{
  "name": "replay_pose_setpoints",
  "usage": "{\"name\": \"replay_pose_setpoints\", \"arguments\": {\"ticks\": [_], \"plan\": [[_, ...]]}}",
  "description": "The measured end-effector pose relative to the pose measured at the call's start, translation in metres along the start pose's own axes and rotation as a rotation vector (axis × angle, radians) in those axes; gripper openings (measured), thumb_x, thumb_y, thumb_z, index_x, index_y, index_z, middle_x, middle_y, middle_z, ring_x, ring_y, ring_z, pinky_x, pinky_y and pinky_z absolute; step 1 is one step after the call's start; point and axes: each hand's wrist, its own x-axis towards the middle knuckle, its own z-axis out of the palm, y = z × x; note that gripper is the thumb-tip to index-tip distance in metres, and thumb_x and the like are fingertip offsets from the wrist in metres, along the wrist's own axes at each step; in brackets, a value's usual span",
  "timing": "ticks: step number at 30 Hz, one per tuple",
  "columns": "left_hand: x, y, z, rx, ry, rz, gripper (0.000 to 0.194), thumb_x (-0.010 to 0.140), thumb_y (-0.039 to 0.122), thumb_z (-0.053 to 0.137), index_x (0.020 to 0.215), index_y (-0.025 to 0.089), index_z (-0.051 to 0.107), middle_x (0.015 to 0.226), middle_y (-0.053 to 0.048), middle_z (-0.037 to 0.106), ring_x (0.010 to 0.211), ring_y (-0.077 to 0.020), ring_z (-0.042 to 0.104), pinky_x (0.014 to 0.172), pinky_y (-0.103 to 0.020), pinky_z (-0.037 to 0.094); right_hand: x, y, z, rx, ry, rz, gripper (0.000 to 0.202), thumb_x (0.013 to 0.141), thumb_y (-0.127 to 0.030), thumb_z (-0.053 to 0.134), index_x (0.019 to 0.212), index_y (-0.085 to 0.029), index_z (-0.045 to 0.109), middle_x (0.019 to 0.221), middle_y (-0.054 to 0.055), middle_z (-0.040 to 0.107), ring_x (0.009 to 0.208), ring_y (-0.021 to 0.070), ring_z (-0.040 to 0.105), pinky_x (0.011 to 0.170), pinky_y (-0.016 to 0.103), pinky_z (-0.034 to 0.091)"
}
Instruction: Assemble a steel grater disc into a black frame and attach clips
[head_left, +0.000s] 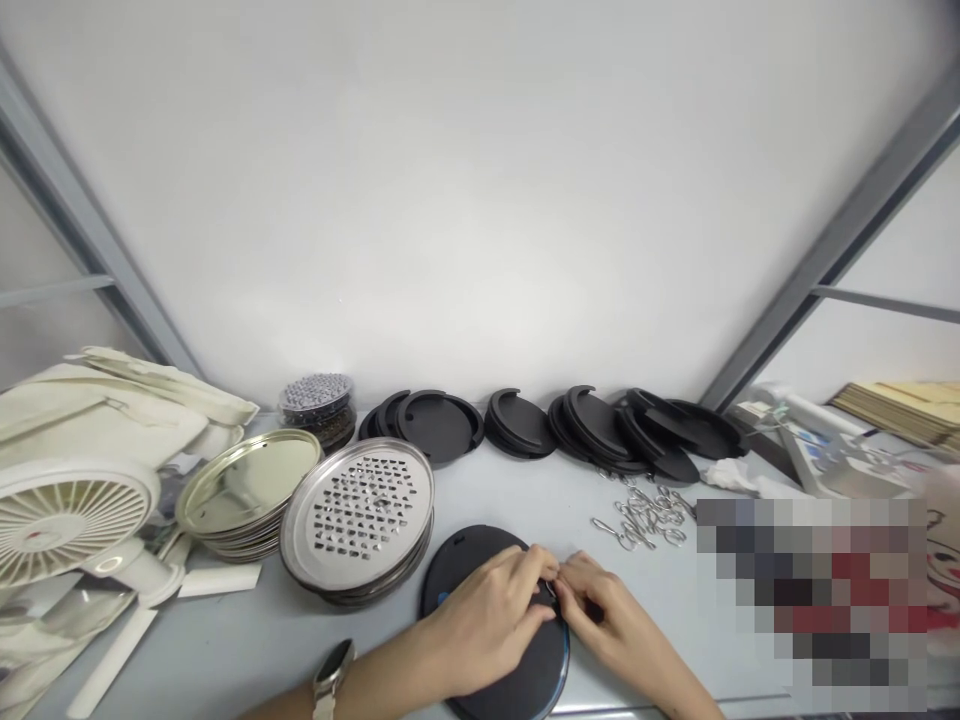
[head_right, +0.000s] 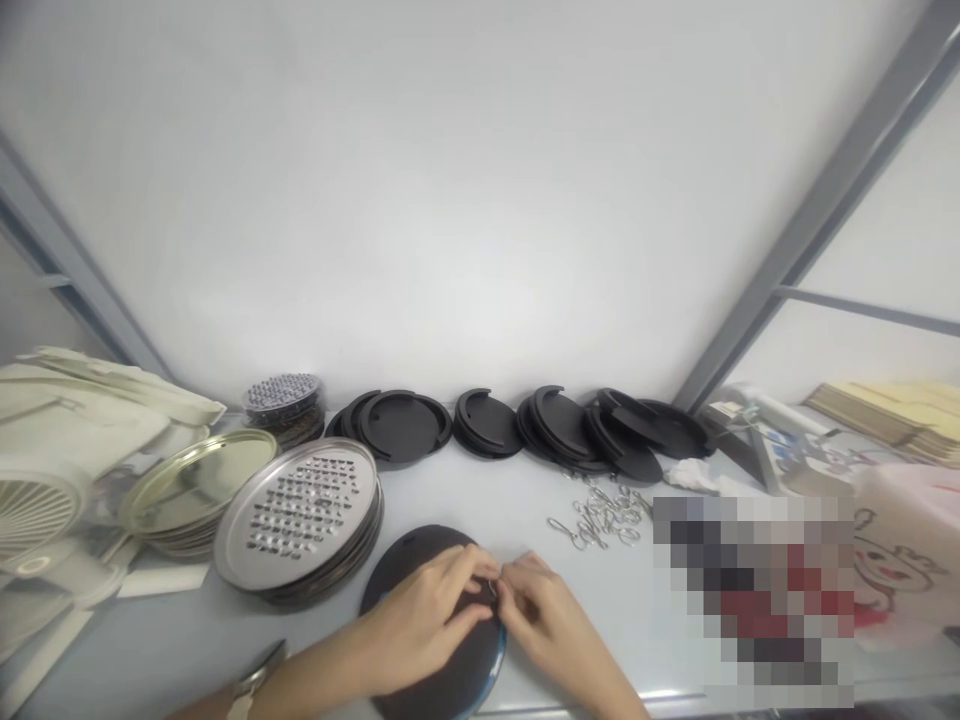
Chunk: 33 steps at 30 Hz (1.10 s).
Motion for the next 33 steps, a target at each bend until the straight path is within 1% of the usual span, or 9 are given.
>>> {"name": "replay_pose_setpoints", "arguments": {"ticks": [6, 9, 11, 14, 21, 24, 27, 30, 33], "plan": [[0.0029, -0.0021, 0.0018, -0.166, 0.022, -0.105, 0.034, 0.082, 0.009, 0.060, 0.110, 0.024, 0.048, 0.110, -0.002, 0.059, 0.093, -0.0152, 0.059, 0.085, -0.026, 0.048, 0.0006, -0.0013, -0.0006, -0.007, 0.008, 0.009, 0.034, 0.096, -0.028, 0.036, 0.063, -0.020, 0.035, 0.062, -0.002, 0.047, 0.065, 0.0161, 0.046, 0.063, 0.028, 0.037], [0.0044, -0.0024, 0.0033, -0.199, 0.024, -0.105, 0.031, 0.081, 0.008, 0.059, 0.107, 0.023, 0.049, 0.108, -0.002, 0.060, 0.096, -0.0148, 0.059, 0.085, -0.024, 0.048, 0.0002, -0.0018, -0.0014, -0.023, -0.006, -0.003, 0.033, 0.095, -0.026, 0.036, 0.062, -0.021, 0.034, 0.061, -0.002, 0.045, 0.065, 0.0161, 0.045, 0.065, 0.028, 0.037], [0.0046, -0.0027, 0.0043, -0.165, 0.028, -0.086, 0.028, 0.082, 0.008, 0.057, 0.106, 0.023, 0.050, 0.107, -0.002, 0.059, 0.098, -0.0156, 0.058, 0.087, -0.025, 0.047, -0.0001, -0.0019, -0.0017, -0.029, -0.010, -0.004, 0.033, 0.094, -0.025, 0.036, 0.062, -0.021, 0.032, 0.060, -0.002, 0.044, 0.066, 0.0161, 0.045, 0.065, 0.027, 0.037], [0.0039, -0.0025, 0.0043, -0.118, 0.022, -0.075, 0.029, 0.081, 0.008, 0.058, 0.106, 0.022, 0.050, 0.106, -0.003, 0.058, 0.097, -0.0163, 0.057, 0.086, -0.026, 0.047, 0.0000, -0.0020, -0.0017, -0.030, -0.003, -0.001, 0.033, 0.094, -0.025, 0.037, 0.061, -0.021, 0.031, 0.059, -0.003, 0.042, 0.065, 0.0158, 0.044, 0.064, 0.027, 0.036], [0.0016, -0.0002, 0.0024, -0.036, 0.009, -0.033, 0.027, 0.083, 0.008, 0.055, 0.106, 0.021, 0.048, 0.105, -0.004, 0.058, 0.100, -0.0188, 0.055, 0.088, -0.029, 0.044, 0.0009, -0.0022, -0.0020, -0.024, -0.009, 0.001, 0.032, 0.094, -0.025, 0.036, 0.062, -0.021, 0.032, 0.060, -0.003, 0.043, 0.066, 0.0159, 0.043, 0.065, 0.028, 0.036], [0.0021, -0.0008, 0.0027, -0.072, 0.018, -0.055, 0.029, 0.082, 0.009, 0.056, 0.107, 0.022, 0.047, 0.106, -0.003, 0.057, 0.095, -0.0167, 0.057, 0.085, -0.026, 0.046, 0.0009, -0.0014, -0.0017, -0.029, -0.012, 0.005, 0.033, 0.094, -0.026, 0.035, 0.062, -0.021, 0.032, 0.059, -0.003, 0.042, 0.065, 0.0162, 0.043, 0.065, 0.029, 0.037], [0.0023, -0.0012, 0.0032, -0.046, 0.037, -0.084, 0.030, 0.081, 0.012, 0.059, 0.106, 0.022, 0.047, 0.105, -0.002, 0.056, 0.091, -0.0163, 0.057, 0.083, -0.027, 0.045, 0.0004, 0.0000, -0.0006, -0.031, -0.002, 0.013, 0.033, 0.094, -0.028, 0.035, 0.062, -0.021, 0.032, 0.060, -0.002, 0.042, 0.065, 0.0165, 0.044, 0.066, 0.029, 0.037], [0.0022, -0.0007, 0.0035, 0.033, 0.036, -0.052, 0.026, 0.082, 0.012, 0.058, 0.105, 0.021, 0.047, 0.104, -0.003, 0.055, 0.096, -0.0187, 0.054, 0.085, -0.030, 0.043, -0.0004, 0.0016, 0.0007, -0.031, 0.010, 0.011, 0.033, 0.094, -0.028, 0.035, 0.062, -0.021, 0.034, 0.062, -0.002, 0.044, 0.066, 0.0167, 0.045, 0.066, 0.030, 0.038], [0.0020, 0.0013, 0.0024, 0.111, 0.008, -0.018, 0.022, 0.086, 0.014, 0.056, 0.104, 0.020, 0.047, 0.103, -0.004, 0.056, 0.099, -0.0206, 0.051, 0.088, -0.032, 0.042, -0.0009, 0.0028, 0.0015, -0.029, 0.019, 0.013, 0.034, 0.095, -0.028, 0.036, 0.062, -0.021, 0.036, 0.061, -0.001, 0.045, 0.067, 0.0170, 0.046, 0.064, 0.029, 0.038]]}}
